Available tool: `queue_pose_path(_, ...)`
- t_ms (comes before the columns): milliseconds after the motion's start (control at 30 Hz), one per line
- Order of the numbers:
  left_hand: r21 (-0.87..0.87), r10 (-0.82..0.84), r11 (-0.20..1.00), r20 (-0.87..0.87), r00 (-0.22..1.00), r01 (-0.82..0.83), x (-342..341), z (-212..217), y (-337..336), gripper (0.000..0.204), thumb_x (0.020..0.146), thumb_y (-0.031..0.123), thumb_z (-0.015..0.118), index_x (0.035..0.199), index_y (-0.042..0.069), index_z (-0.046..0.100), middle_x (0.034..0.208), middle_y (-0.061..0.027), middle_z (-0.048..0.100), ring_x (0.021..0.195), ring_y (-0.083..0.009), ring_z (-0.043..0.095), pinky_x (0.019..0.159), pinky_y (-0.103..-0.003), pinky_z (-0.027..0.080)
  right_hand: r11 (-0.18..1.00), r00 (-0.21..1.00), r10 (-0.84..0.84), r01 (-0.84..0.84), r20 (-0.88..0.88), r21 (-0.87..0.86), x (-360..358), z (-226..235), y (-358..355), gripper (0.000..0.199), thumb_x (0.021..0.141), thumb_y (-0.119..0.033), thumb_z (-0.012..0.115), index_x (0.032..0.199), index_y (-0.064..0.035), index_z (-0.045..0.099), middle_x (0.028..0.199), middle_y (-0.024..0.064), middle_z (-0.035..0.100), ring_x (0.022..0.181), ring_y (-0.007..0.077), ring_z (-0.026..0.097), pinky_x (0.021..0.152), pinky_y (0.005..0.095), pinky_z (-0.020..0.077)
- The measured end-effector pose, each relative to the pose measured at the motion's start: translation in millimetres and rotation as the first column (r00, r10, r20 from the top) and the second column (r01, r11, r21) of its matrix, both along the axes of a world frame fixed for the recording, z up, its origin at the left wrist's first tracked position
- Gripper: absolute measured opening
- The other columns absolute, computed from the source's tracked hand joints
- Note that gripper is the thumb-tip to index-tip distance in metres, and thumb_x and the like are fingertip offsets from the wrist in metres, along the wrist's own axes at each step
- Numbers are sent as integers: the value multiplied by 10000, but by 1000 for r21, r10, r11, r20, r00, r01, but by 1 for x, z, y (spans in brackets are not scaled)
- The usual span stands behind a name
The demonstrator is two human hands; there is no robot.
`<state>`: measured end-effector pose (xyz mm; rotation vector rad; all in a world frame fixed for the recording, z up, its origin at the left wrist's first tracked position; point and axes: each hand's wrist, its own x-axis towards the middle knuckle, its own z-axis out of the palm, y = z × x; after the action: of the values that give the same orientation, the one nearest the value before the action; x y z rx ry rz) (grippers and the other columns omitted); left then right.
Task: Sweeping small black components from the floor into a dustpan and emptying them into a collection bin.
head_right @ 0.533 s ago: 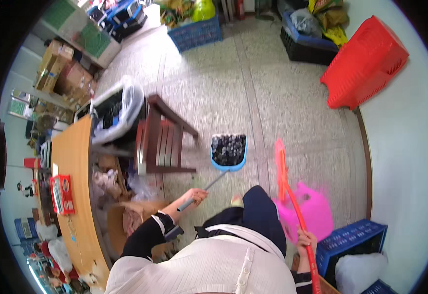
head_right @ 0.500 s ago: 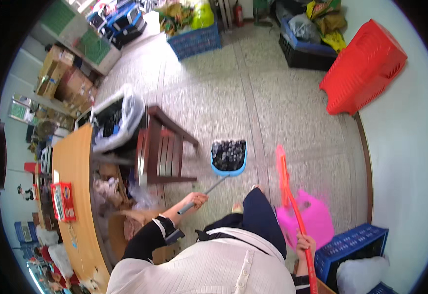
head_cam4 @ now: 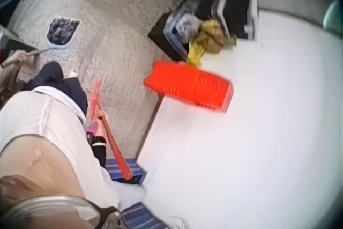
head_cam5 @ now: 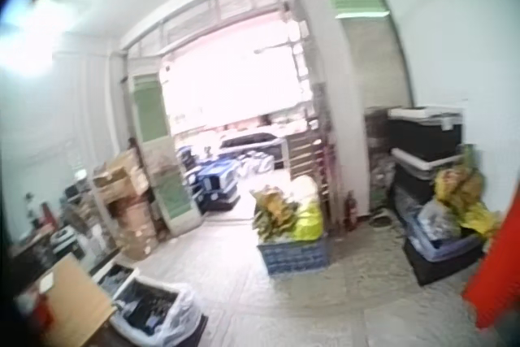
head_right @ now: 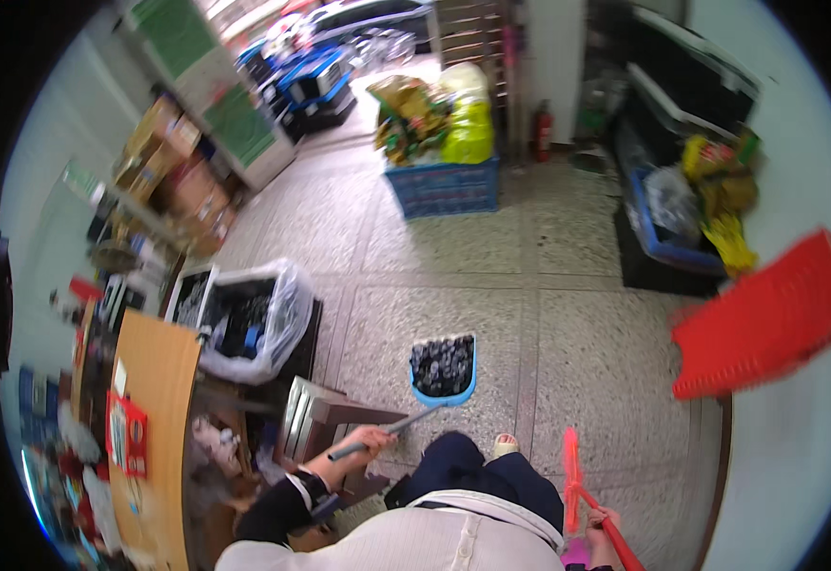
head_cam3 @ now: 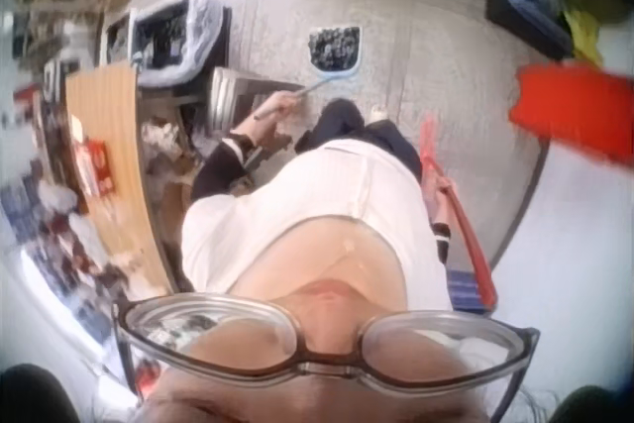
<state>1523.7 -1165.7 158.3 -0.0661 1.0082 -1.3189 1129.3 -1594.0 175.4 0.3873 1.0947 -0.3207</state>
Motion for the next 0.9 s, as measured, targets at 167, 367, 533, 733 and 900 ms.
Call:
queue_pose_path(167,26,170,985,21,985,-170,118,63,17,196,851,64,355,988,-76,362,599,-10,390,433,-63,386,330,-176,361,959,949,282,-280,-143,34,158,-4,-56,207,771,-18,399,900,142,374,519,27,406,378,87,426,347,161,398)
queue_pose_path(367,22,497,867,9,868,-497,223,145,79,254,855,53,334,1039,-121,311,648,-18,329,413,-56,333,305,-181,348,898,891,438,-440,-118,12,355,-49,-74,164,772,-21,397,819,136,396,517,11,405,371,58,412,341,140,386)
queue_pose_path(533,92,702,702,71,708,-706,306,207,138,298,849,45,319,1074,-146,276,650,-28,329,422,-53,358,294,-161,367,846,847,530,-532,-46,-40,506,-81,-72,170,770,-25,404,821,137,395,514,2,403,370,52,407,340,138,383)
queue_pose_path(733,196,729,563,340,595,-803,399,218,229,274,846,44,331,1015,-168,292,638,-27,336,423,-53,362,306,-155,383,671,666,740,-739,92,-55,698,-94,-54,234,793,-40,394,899,168,368,518,-6,397,386,50,405,361,138,374)
queue_pose_path(900,314,709,449,445,547,-837,491,195,314,142,806,9,342,877,-105,296,578,-9,334,397,-46,374,304,-147,381,549,545,836,-829,67,-105,849,-113,-19,212,749,-33,446,848,151,411,500,-19,396,376,41,393,332,130,341)
